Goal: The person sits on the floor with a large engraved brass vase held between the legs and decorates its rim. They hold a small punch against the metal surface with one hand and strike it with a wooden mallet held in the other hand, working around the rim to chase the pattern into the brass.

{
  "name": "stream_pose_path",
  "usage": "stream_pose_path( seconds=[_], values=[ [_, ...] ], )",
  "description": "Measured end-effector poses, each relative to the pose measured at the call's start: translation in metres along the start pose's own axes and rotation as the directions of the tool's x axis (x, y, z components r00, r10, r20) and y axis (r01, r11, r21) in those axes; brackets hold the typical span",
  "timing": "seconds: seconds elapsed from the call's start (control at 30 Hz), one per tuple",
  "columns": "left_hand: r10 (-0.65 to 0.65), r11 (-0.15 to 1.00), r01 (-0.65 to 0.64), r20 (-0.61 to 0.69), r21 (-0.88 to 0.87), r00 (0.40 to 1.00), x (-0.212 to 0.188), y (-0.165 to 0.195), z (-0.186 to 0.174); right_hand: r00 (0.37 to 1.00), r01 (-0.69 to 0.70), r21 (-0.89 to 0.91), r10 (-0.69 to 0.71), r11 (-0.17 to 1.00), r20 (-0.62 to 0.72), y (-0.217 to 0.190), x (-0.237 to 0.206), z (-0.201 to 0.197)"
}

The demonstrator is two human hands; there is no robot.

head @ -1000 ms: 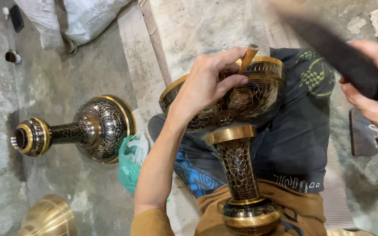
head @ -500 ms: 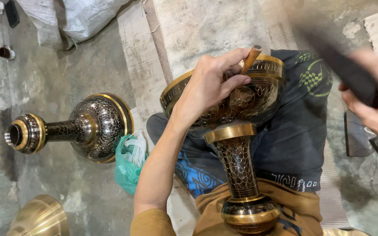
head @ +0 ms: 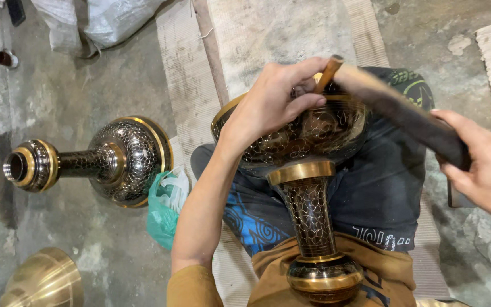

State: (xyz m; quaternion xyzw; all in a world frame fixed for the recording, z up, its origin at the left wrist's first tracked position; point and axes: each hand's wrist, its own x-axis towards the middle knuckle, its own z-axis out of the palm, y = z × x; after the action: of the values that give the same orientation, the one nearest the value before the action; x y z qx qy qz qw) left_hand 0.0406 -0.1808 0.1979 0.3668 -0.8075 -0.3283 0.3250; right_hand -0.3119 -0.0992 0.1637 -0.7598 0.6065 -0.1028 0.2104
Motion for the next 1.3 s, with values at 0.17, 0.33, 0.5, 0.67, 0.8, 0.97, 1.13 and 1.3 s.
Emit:
stream_pose_path(
  seconds=[0.17,0.33,0.5,0.67,0.8,0.97,1.13,1.3],
  values=[
    [0.004,0.999,-0.005,0.02,0.047,1.0,0.003,0.0,0.003,0.999,0.049,0.009,-0.049,0.999,-0.012,0.016,-0.006,0.012],
    [0.113,0.988,-0.114,0.017,0.102,0.993,0.007,-0.005,0.005,0.99,0.116,0.579,-0.047,0.807,-0.132,0.033,-0.001,0.014],
    [0.086,0.996,-0.086,-0.002,-0.005,0.996,0.008,-0.004,0.008,0.966,0.219,0.313,-0.159,0.924,-0.204,0.046,0.01,0.003],
    [-0.033,0.999,0.031,-0.064,-0.026,0.997,0.003,0.004,0.01,0.997,0.053,0.327,-0.032,0.944,-0.07,0.037,0.021,-0.007],
    [-0.131,0.991,0.131,-0.13,-0.013,0.983,-0.005,0.012,0.015,0.987,0.153,0.329,-0.131,0.932,-0.088,0.024,0.04,-0.02],
    [-0.131,0.991,0.132,-0.332,-0.019,0.934,-0.014,0.017,0.028,0.952,0.299,0.266,-0.268,0.916,-0.147,0.014,0.053,-0.033],
    [-0.156,0.983,0.182,-0.457,0.015,0.876,-0.021,0.019,0.041,0.977,0.214,-0.011,-0.214,0.977,0.002,0.0,0.072,-0.055],
    [-0.198,0.975,0.223,-0.534,-0.017,0.822,-0.027,0.026,0.051,0.911,0.411,-0.089,-0.413,0.907,-0.006,-0.013,0.089,-0.071]
  ],
)
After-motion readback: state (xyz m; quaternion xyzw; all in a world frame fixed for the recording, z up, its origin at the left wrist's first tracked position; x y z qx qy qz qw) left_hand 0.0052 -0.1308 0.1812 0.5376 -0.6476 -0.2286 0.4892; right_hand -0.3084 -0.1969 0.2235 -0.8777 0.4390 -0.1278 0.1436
